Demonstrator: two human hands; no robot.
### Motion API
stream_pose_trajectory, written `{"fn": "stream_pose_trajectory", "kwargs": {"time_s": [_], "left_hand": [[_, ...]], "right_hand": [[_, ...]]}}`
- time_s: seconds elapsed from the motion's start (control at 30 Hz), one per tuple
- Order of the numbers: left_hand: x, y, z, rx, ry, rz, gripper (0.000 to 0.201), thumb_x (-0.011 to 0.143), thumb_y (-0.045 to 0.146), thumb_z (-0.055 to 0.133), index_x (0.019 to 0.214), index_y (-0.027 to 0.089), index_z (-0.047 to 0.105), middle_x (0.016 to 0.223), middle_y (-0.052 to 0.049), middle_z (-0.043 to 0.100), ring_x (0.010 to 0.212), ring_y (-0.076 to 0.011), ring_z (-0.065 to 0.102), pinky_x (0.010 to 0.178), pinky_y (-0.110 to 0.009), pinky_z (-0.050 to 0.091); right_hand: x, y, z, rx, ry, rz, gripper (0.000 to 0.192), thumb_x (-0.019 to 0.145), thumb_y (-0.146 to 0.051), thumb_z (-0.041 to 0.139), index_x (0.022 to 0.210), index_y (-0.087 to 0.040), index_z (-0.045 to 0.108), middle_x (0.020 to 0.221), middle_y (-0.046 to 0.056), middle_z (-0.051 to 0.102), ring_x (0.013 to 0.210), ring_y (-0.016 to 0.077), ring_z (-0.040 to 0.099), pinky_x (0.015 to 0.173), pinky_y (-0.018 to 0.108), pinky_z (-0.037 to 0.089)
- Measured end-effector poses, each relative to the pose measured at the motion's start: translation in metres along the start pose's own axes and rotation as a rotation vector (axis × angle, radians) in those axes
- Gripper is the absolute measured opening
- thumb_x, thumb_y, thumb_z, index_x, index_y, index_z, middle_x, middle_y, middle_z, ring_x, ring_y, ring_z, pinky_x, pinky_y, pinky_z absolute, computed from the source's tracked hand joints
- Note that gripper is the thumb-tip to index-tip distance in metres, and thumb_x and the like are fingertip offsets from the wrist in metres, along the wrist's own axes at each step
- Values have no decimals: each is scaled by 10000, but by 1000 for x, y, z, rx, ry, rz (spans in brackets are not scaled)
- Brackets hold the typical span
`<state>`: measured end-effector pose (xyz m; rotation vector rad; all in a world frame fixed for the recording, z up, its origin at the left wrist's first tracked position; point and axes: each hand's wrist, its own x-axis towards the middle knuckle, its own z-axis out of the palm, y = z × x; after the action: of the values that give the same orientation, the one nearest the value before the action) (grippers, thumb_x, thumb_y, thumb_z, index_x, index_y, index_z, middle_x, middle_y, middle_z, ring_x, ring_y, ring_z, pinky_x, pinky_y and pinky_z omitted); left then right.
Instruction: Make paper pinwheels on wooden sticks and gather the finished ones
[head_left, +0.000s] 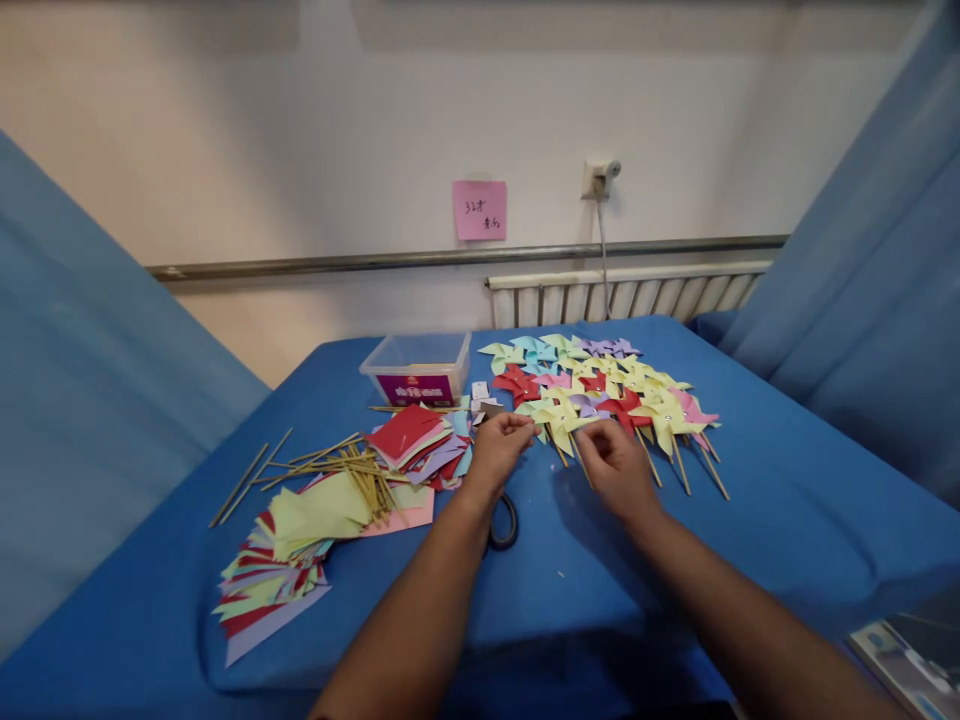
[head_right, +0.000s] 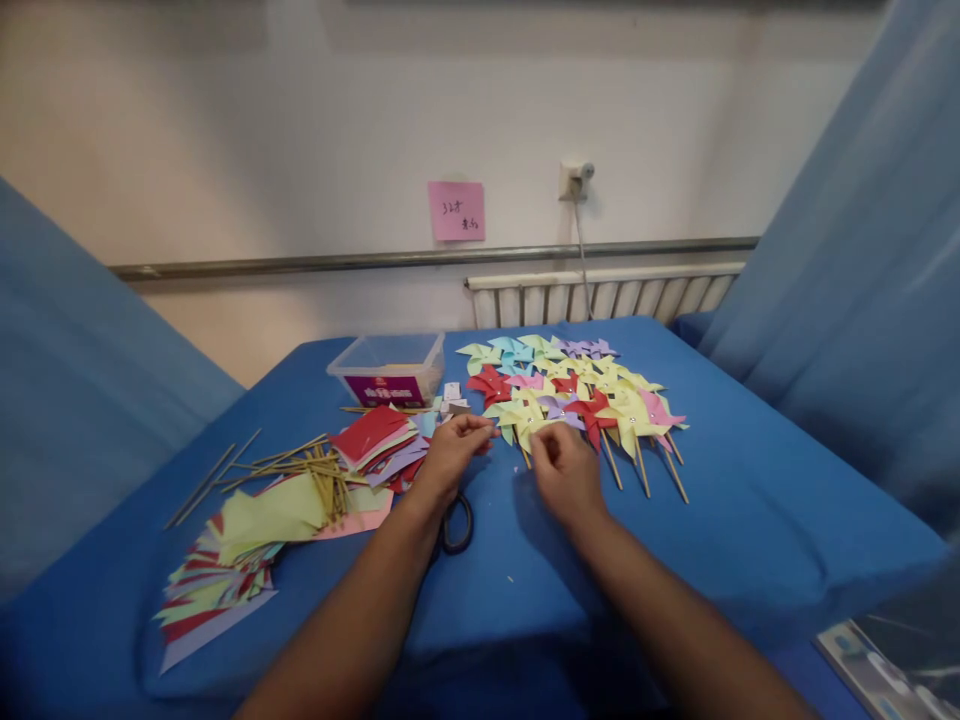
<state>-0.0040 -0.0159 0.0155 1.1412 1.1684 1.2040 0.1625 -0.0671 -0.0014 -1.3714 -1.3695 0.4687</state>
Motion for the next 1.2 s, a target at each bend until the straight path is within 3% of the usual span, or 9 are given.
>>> {"fn": "stream_pose_trajectory", "kwargs": {"time_s": [0.13, 0.27, 0.4, 0.57, 0.7, 0.8, 0.9, 1.07, 1.2], "left_hand": [[11, 6, -17, -23, 210, 116, 184, 599, 269, 720, 717, 141, 659, 663, -33, 686, 548, -108, 558, 555, -227, 425], [26, 11, -44, -171, 503, 181, 201, 598, 263, 702, 749, 139, 651, 672, -4, 666, 531, -78, 525, 550, -206, 412], [34, 7, -54, -249, 569, 173, 221, 603, 279, 707, 758, 136, 642, 692, -6, 665, 512, -61, 501, 532, -195, 399], [33, 2, -62, -93, 600, 238, 250, 629, 284, 705, 822, 131, 660, 749, -40, 689, 594, -101, 580, 579, -219, 453], [21, 9, -96, 311, 645, 260, 267, 695, 290, 682, 919, 144, 687, 851, -79, 715, 738, -168, 648, 678, -278, 501], [11, 16, -123, 790, 588, 167, 309, 716, 299, 695, 998, 175, 700, 986, -108, 726, 878, -226, 663, 772, -326, 492], [4, 19, -137, 1076, 498, 65, 392, 728, 343, 700, 1074, 159, 688, 1066, -149, 715, 963, -278, 656, 806, -351, 474], [2, 16, -142, 1230, 463, 18, 403, 764, 329, 655, 1117, 135, 674, 1138, -171, 694, 1008, -297, 643, 814, -352, 454], [3, 16, -147, 1260, 454, -20, 309, 809, 296, 586, 1053, 146, 704, 1047, -147, 725, 915, -269, 665, 752, -326, 449]], "right_hand": [[13, -23, 76, 486, -106, 188, 299, 820, -485, 559, 713, -206, 566, 583, -35, 512, 502, 116, 436, 496, 248, 348], [20, -13, 109, 650, -105, 370, 377, 780, -551, 569, 666, -192, 559, 550, -43, 495, 450, 93, 402, 440, 233, 296], [21, -1, 100, 674, -169, 414, 414, 758, -592, 589, 680, -186, 580, 538, -46, 494, 426, 84, 384, 412, 228, 258], [23, -4, 92, 686, -204, 409, 394, 760, -570, 592, 705, -180, 586, 560, -45, 508, 433, 80, 406, 416, 220, 269], [18, -8, 100, 635, -276, 382, 377, 768, -548, 577, 696, -178, 588, 565, -37, 524, 446, 87, 420, 433, 228, 294], [12, -9, 103, 609, -335, 380, 355, 765, -526, 572, 688, -180, 585, 571, -31, 534, 454, 93, 430, 444, 234, 307], [8, -9, 104, 600, -390, 364, 344, 759, -516, 568, 679, -181, 580, 568, -28, 537, 455, 96, 442, 455, 239, 319], [8, -4, 104, 573, -400, 358, 331, 731, -506, 580, 679, -179, 579, 575, -21, 552, 445, 96, 442, 461, 242, 323], [9, -1, 105, 565, -398, 370, 320, 726, -497, 583, 681, -180, 580, 590, -13, 571, 445, 99, 453, 460, 242, 319]]}}
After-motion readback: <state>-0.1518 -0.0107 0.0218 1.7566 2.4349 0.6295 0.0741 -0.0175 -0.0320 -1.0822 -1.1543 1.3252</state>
